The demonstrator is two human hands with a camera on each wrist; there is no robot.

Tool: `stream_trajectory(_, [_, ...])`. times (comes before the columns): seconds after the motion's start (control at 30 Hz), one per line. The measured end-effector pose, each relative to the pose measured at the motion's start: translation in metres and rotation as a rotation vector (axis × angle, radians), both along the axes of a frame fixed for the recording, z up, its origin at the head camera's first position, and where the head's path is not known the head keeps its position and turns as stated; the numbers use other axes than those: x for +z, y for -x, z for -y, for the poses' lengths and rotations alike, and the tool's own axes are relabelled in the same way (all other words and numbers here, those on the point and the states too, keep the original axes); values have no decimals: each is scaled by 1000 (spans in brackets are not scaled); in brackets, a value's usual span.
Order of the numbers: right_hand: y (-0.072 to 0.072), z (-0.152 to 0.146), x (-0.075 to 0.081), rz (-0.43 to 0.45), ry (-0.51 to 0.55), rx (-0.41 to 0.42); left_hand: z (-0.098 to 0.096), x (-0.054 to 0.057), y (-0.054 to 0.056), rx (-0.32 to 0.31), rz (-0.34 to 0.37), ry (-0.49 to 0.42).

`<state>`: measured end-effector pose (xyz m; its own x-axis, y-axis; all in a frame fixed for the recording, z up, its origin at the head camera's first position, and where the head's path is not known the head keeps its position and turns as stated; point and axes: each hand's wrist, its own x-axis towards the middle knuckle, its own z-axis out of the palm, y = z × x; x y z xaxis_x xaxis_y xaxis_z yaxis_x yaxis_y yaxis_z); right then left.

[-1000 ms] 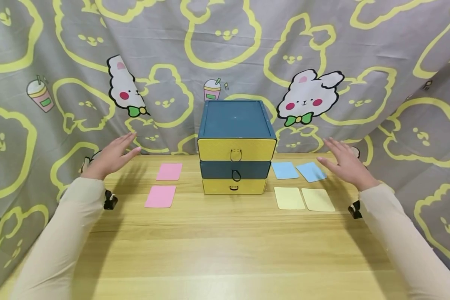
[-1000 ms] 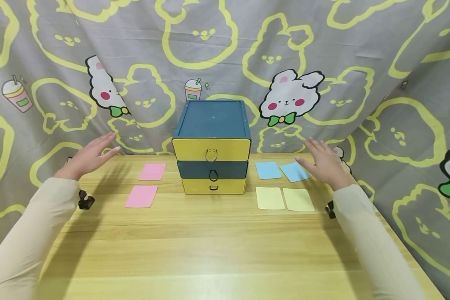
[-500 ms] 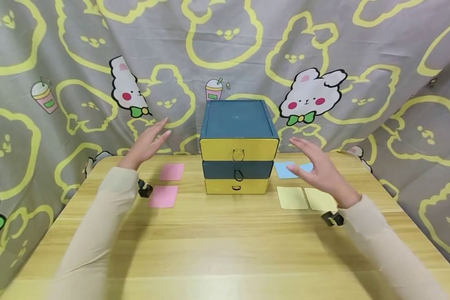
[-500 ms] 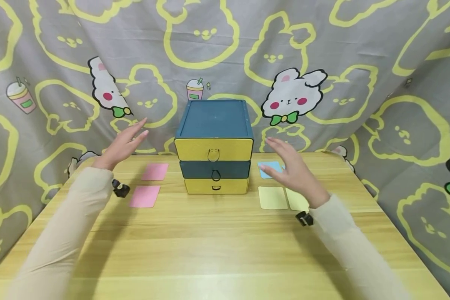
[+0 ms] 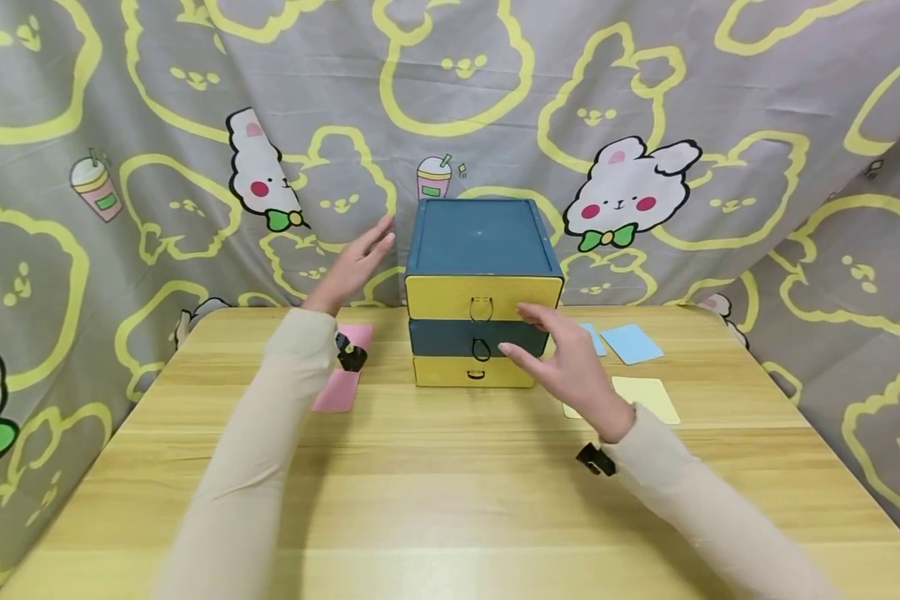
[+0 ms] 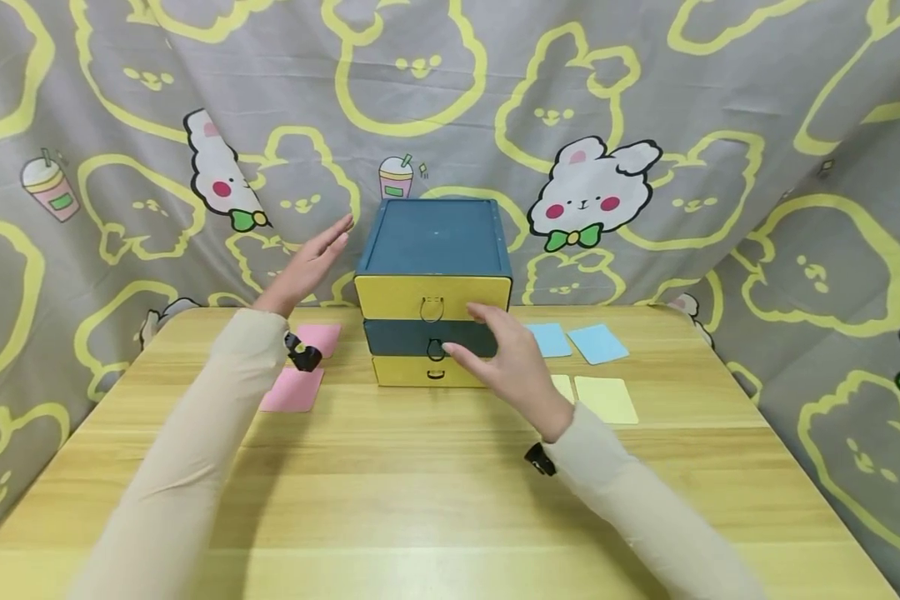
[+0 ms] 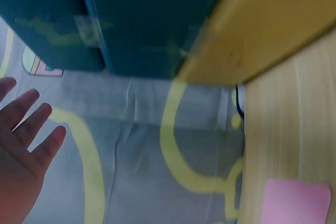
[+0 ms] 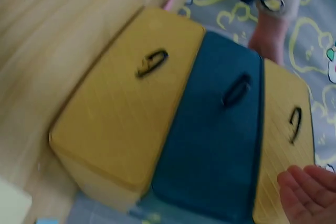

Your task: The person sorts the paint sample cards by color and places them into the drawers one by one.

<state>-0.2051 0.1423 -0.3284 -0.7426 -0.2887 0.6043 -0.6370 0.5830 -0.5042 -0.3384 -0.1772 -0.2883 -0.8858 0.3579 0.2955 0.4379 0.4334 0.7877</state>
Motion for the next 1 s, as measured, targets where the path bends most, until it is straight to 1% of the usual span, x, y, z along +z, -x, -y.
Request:
stream_trajectory(0.1, [4, 14, -4, 5, 25, -36, -12, 10, -5, 2, 56, -47])
stream_trajectory(0.2, [7, 28, -6, -17, 29, -74, -22, 19, -10, -5, 91, -90])
stream_trajectory(0.3, [8, 38, -6, -28, 29, -101, -30, 24, -12, -25, 128, -109])
stream_trajectory(0.43, [10, 47, -5, -10, 52, -132, -36, 25, -11, -68, 169, -131])
stream_trajectory(0.53, [12, 50, -5, 5, 81, -154, -37, 24, -10, -79, 188, -152])
stream_trajectory(0.63, [14, 53, -6, 3, 111, -164, -38, 26, -9, -89, 207, -168])
stream_trajectory(0.8, [18, 57, -9, -37, 140, -161, -40, 28, -9, -88, 220, -156])
stream_trajectory(1.0, [18, 59, -9, -50, 130, -180, -40, 28, -10, -82, 223, -159])
